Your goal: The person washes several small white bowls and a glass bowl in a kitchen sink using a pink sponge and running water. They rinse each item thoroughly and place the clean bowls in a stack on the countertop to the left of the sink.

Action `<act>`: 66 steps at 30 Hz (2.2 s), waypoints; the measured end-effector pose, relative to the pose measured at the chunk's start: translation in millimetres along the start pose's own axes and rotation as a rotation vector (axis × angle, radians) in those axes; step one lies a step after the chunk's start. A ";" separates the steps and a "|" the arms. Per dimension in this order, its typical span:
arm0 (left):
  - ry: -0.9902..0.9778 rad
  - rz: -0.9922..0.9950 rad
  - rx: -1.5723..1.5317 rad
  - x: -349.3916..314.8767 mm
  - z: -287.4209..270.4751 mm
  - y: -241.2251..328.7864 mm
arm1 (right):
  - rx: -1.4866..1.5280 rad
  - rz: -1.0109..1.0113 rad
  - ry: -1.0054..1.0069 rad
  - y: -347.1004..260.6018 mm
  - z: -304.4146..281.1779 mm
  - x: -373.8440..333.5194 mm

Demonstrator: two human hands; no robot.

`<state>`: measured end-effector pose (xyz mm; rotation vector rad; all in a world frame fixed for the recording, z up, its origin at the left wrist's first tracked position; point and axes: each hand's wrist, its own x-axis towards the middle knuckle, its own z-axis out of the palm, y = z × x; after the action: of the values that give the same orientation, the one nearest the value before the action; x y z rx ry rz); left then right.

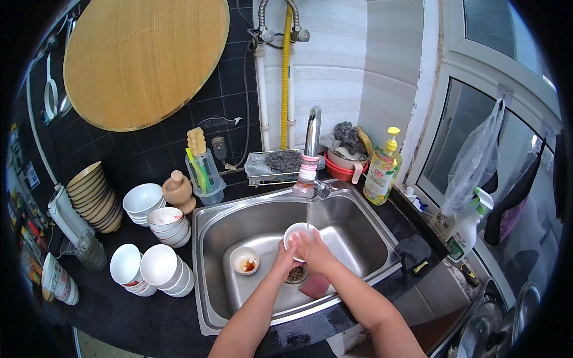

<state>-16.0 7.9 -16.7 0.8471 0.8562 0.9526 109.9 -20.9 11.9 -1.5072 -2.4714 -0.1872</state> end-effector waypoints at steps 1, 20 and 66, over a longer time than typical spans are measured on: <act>0.014 0.016 -0.007 1.1 0.4 -1.7 | 0.130 -0.028 -0.068 2.1 2.1 -0.1; 0.045 0.087 0.042 2.3 -2.0 -1.5 | -0.110 0.051 -0.055 -10.5 -10.9 4.0; 0.209 0.383 0.462 7.0 -4.1 -14.5 | 0.922 0.813 -0.342 36.7 15.1 11.9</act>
<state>-12.6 10.4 -32.8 1.3590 1.1424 1.2126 135.2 9.7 -0.1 -1.9315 -1.4759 1.2260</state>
